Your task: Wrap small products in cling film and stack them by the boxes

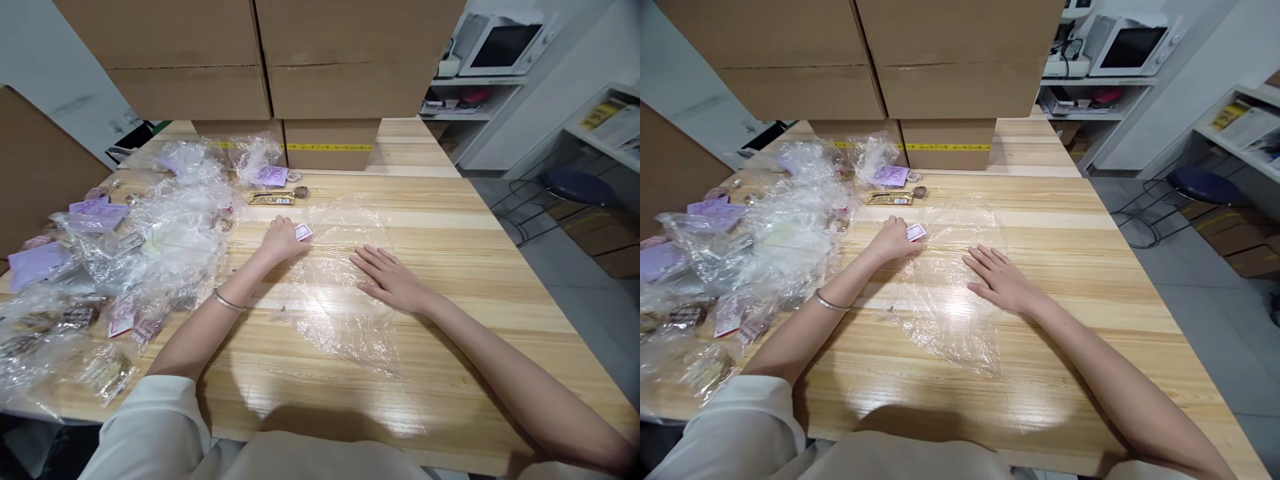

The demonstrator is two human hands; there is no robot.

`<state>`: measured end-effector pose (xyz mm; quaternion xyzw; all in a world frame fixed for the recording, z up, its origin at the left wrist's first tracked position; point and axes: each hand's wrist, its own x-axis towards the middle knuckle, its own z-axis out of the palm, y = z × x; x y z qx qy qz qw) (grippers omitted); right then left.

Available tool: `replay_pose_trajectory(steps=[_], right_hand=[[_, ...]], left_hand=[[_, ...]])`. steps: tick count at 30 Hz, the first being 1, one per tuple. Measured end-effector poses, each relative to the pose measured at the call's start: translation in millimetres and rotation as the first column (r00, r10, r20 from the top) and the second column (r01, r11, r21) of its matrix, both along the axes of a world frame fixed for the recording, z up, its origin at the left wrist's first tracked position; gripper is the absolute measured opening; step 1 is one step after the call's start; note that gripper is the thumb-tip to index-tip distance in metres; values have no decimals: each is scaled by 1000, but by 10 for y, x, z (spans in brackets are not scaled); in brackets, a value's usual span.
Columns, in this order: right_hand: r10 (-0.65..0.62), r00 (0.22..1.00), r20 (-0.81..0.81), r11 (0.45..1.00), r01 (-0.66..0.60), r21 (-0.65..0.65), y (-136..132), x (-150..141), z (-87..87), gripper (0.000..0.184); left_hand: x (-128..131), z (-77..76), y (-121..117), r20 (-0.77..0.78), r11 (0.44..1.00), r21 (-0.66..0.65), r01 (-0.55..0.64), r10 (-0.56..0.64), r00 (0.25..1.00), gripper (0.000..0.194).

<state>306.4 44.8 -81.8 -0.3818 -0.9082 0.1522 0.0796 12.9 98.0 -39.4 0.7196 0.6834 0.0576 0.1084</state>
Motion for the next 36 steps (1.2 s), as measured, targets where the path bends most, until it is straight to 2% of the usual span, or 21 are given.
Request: replay_pose_trajectory(steps=[4, 7, 9, 12, 14, 16, 17, 19, 21, 23, 25, 27, 28, 30, 32, 34, 36], right_hand=[[7, 1000, -6, 1000, -7, 2, 3, -4, -1, 63], [13, 1000, -10, 1000, -13, 10, 8, 7, -15, 64], [16, 1000, -13, 1000, -16, 12, 11, 16, -19, 64], [18, 999, -29, 1000, -17, 3, 13, 22, -8, 64], [25, 999, -34, 1000, -25, -3, 18, 24, 5, 62], [43, 999, -32, 999, -43, 3, 30, 31, 17, 62], [54, 998, -31, 999, -54, 8, 37, 37, 22, 62], [73, 997, -36, 997, -72, 22, 53, 51, 31, 64], [93, 994, -56, 995, -91, 33, 60, 60, 47, 66], [85, 989, -122, 996, -80, 50, 44, 53, 77, 67], [28, 969, -246, 997, -11, 70, -3, 23, 121, 72], [-35, 932, -360, 996, 61, 61, -76, -30, 167, 81], [-47, 918, -394, 996, 72, 49, -115, -62, 184, 85], [-39, 907, -419, 997, 61, 39, -182, -126, 197, 82], [-14, 911, -412, 996, 48, 73, -216, -176, 173, 68], [10, 920, -391, 990, 45, 131, -215, -209, 123, 55], [38, 931, -362, 982, 32, 186, -192, -233, 65, 49]], left_hand=[[-61, 12, 28, 136, 995, -91, -39, 51, 989, 73], [-149, 45, 77, 333, 978, -198, -70, 134, 933, 76], [-234, 78, 119, 514, 967, -256, -10, 144, 846, 59], [-369, 128, 175, 736, 931, -352, 98, 211, 643, 24], [-451, 161, 207, 802, 903, -422, 81, 329, 499, 16], [-531, 207, 237, 812, 895, -446, -21, 414, 411, 14], [-570, 238, 249, 810, 903, -419, -100, 421, 409, 15], [-628, 318, 252, 799, 925, -280, -256, 372, 472, 19], [-618, 410, 196, 792, 955, -138, -261, 265, 551, 24], [-496, 481, 62, 789, 986, -120, -118, 167, 591, 28], [-255, 493, -136, 774, 973, -222, 67, 134, 619, 35], [53, 428, -347, 775, 898, -334, 287, 88, 626, 36], [204, 370, -439, 788, 861, -368, 350, 90, 609, 33], [448, 227, -572, 856, 815, -343, 467, 67, 512, 26], [578, 84, -630, 866, 803, -315, 506, 25, 499, 25], [603, -23, -637, 829, 826, -278, 490, -51, 557, 26], [569, -80, -625, 746, 854, -208, 477, -176, 642, 27]])
